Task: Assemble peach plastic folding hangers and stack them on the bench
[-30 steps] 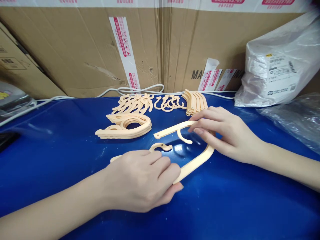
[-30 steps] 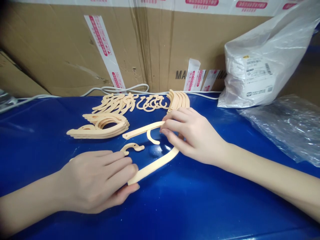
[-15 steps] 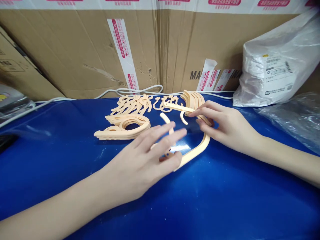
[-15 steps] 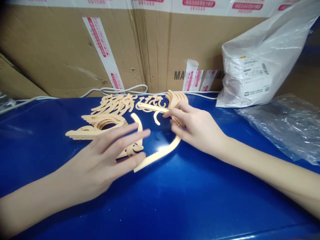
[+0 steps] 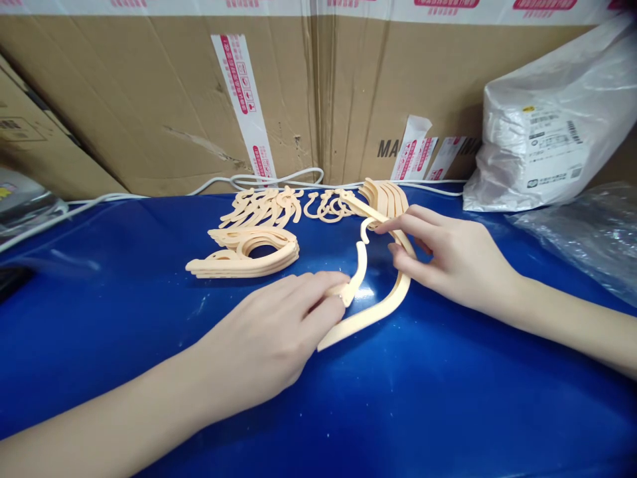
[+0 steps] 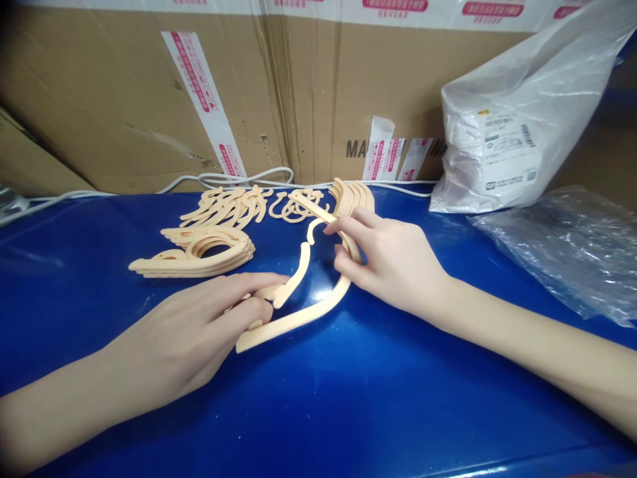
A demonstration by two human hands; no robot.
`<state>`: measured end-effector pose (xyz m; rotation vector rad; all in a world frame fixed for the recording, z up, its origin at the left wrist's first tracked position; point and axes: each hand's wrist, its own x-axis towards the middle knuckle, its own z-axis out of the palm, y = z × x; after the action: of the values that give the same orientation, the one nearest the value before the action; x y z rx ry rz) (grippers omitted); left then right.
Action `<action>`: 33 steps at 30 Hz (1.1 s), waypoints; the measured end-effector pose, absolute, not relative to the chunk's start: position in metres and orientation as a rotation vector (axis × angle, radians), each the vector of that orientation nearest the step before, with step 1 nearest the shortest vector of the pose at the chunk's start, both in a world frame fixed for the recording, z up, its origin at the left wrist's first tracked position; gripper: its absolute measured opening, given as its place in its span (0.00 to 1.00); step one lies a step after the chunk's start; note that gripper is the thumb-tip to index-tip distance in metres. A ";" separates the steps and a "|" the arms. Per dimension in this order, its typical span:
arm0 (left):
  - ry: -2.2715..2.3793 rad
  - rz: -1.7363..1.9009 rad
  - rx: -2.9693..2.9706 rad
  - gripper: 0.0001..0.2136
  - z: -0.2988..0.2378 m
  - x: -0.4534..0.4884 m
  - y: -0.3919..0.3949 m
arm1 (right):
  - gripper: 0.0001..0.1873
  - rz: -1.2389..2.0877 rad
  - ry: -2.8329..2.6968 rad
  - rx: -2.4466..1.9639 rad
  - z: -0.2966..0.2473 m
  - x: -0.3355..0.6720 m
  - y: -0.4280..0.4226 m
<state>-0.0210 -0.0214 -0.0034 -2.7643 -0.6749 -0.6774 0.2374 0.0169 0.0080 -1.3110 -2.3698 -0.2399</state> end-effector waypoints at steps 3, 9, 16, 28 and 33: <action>-0.631 -0.774 -2.879 0.10 -0.003 -0.020 -0.025 | 0.15 -0.267 -2.388 -1.259 0.007 0.235 0.014; -0.592 -0.655 -2.781 0.07 0.001 -0.019 -0.025 | 0.14 -0.312 -2.435 -1.186 0.008 0.237 0.014; -0.653 -0.587 -2.600 0.10 -0.001 -0.026 -0.017 | 0.13 -0.308 -2.428 -1.132 0.003 0.240 0.021; -0.769 -0.586 -2.590 0.12 -0.001 -0.026 -0.014 | 0.15 -0.148 -2.590 -0.874 0.004 0.245 0.026; -0.786 -0.583 -2.648 0.13 0.001 -0.025 -0.012 | 0.17 0.117 -2.644 -0.860 0.005 0.246 0.030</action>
<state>-0.0247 -0.0124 0.0006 -2.6478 -0.7856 -0.5834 0.2461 0.0298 0.0045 -0.8603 -2.6438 0.1173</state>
